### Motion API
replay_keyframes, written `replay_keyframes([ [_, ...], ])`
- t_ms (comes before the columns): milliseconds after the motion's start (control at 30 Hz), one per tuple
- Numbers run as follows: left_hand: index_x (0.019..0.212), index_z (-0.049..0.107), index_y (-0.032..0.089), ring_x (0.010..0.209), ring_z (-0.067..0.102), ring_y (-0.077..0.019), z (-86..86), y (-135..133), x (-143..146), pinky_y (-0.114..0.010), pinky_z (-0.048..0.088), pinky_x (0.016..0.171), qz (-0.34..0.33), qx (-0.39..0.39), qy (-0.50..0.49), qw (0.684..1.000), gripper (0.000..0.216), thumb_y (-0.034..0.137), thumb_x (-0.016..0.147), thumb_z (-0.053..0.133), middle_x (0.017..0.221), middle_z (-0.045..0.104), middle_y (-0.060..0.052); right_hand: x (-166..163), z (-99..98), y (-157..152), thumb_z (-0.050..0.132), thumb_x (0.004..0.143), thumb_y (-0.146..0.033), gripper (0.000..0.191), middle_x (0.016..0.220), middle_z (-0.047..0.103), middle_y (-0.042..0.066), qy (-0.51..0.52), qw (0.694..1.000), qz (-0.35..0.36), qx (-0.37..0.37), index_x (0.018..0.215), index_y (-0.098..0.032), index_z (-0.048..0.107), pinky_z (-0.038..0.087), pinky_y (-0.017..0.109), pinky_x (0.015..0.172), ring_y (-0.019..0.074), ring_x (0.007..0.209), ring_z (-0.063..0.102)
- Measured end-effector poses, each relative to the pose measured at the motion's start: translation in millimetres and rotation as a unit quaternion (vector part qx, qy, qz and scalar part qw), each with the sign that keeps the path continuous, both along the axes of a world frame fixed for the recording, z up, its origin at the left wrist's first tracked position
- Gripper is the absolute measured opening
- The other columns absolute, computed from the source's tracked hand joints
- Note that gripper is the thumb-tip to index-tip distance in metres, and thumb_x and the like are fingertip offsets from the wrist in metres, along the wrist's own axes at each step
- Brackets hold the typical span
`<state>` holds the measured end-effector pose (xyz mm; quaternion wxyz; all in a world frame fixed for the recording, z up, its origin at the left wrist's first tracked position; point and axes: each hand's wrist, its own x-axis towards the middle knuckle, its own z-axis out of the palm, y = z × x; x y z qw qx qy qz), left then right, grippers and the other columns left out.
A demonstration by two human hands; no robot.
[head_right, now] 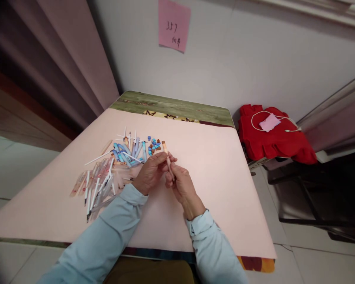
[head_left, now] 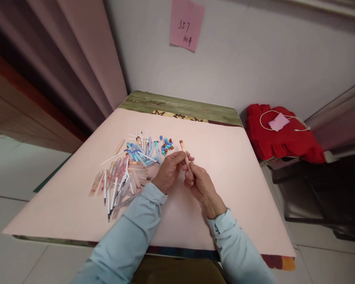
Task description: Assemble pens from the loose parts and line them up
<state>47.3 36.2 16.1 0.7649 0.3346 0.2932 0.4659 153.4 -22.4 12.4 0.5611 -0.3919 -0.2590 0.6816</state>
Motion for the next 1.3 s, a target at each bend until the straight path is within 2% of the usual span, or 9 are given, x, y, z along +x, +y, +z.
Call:
replay_keyframes([
  [100, 0.08, 0.07, 0.014, 0.074, 0.064, -0.017, 0.3, -2, 1, -0.025, 0.051, 0.064, 0.0, -0.021, -0.016, 1.0, 0.025, 0.037, 0.073, 0.077, 0.066, 0.064, -0.004, -2, 2.0, 0, 0.071, 0.079, -0.056, 0.039, 0.047, 0.044, -0.006, 0.035, 0.999, 0.004, -0.02, 0.074, -0.018, 0.065, 0.03, 0.022, 0.042, 0.0064, 0.04, 0.034],
  [233, 0.083, 0.069, 0.014, 0.056, 0.057, -0.0114, -5.6, -2, 2, -0.023, 0.046, 0.052, -0.004, -0.043, -0.028, 0.999, 0.027, 0.038, 0.073, 0.077, 0.069, 0.064, -0.002, -2, -2.9, 3, 0.067, 0.081, -0.06, 0.043, 0.05, 0.05, -0.004, -0.036, 0.999, -0.016, 0.006, 0.076, -0.017, 0.067, 0.033, 0.023, 0.045, 0.0081, 0.044, 0.04],
  [400, 0.078, 0.07, 0.013, 0.07, 0.06, -0.01, -13.3, 1, 3, -0.02, 0.048, 0.065, 0.065, -0.017, -0.04, 0.997, 0.02, 0.029, 0.07, 0.079, 0.076, 0.066, -0.002, 1, -7.6, 3, 0.08, 0.071, -0.048, 0.035, 0.061, 0.058, -0.002, -0.119, 0.989, -0.078, 0.044, 0.072, -0.017, 0.065, 0.037, 0.022, 0.052, 0.0082, 0.054, 0.048],
  [500, 0.079, 0.071, 0.012, 0.068, 0.06, -0.0103, -13.0, 1, 1, -0.021, 0.048, 0.067, 0.053, -0.003, -0.034, 0.998, 0.021, 0.03, 0.071, 0.078, 0.079, 0.068, -0.004, 2, -5.5, 1, 0.078, 0.074, -0.048, 0.034, 0.06, 0.059, -0.001, -0.131, 0.988, -0.066, 0.045, 0.073, -0.016, 0.066, 0.038, 0.022, 0.052, 0.0085, 0.053, 0.049],
  [633, 0.082, 0.072, 0.013, 0.058, 0.055, -0.0095, -7.5, -3, -2, -0.024, 0.048, 0.062, 0.001, -0.002, -0.023, 1.0, 0.025, 0.037, 0.076, 0.074, 0.078, 0.069, -0.006, 2, 2.3, -3, 0.072, 0.079, -0.051, 0.036, 0.053, 0.051, -0.005, -0.029, 1.0, -0.003, 0.01, 0.078, -0.016, 0.068, 0.032, 0.02, 0.044, 0.0064, 0.044, 0.039],
  [800, 0.078, 0.07, 0.014, 0.076, 0.066, -0.0155, -1.7, -8, 0, -0.027, 0.052, 0.078, -0.007, -0.026, -0.048, 0.998, 0.022, 0.035, 0.075, 0.076, 0.073, 0.068, -0.004, 3, 11.9, -4, 0.074, 0.078, -0.048, 0.032, 0.046, 0.034, -0.01, 0.079, 0.993, 0.061, -0.056, 0.077, -0.019, 0.064, 0.026, 0.019, 0.039, 0.0043, 0.038, 0.024],
  [1033, 0.075, 0.062, 0.015, 0.065, 0.061, -0.0093, -6.3, 4, -3, -0.021, 0.051, 0.064, 0.083, -0.076, -0.089, 0.99, 0.025, 0.032, 0.071, 0.08, 0.07, 0.063, 0.001, 12, -0.5, 0, 0.057, 0.082, -0.072, 0.061, 0.063, 0.068, 0.006, -0.15, 0.987, -0.056, -0.026, 0.085, -0.013, 0.071, 0.047, 0.025, 0.052, 0.0135, 0.052, 0.061],
  [1167, 0.075, 0.06, 0.015, 0.062, 0.059, -0.0078, -5.7, 7, -4, -0.019, 0.048, 0.058, 0.108, -0.089, -0.097, 0.985, 0.026, 0.029, 0.069, 0.081, 0.07, 0.063, 0.002, 13, -1.7, 2, 0.067, 0.078, -0.065, 0.052, 0.062, 0.069, 0.006, -0.098, 0.993, -0.044, -0.049, 0.082, -0.013, 0.071, 0.047, 0.023, 0.051, 0.012, 0.05, 0.06],
  [1300, 0.075, 0.059, 0.015, 0.044, 0.048, -0.0059, -1.8, 1, -2, -0.02, 0.038, 0.042, 0.038, -0.078, -0.068, 0.994, 0.031, 0.038, 0.071, 0.079, 0.061, 0.058, 0.003, 10, -1.9, 2, 0.067, 0.08, -0.064, 0.052, 0.06, 0.067, 0.004, -0.052, 0.997, 0.023, -0.056, 0.085, -0.012, 0.074, 0.045, 0.02, 0.049, 0.0092, 0.047, 0.057],
])
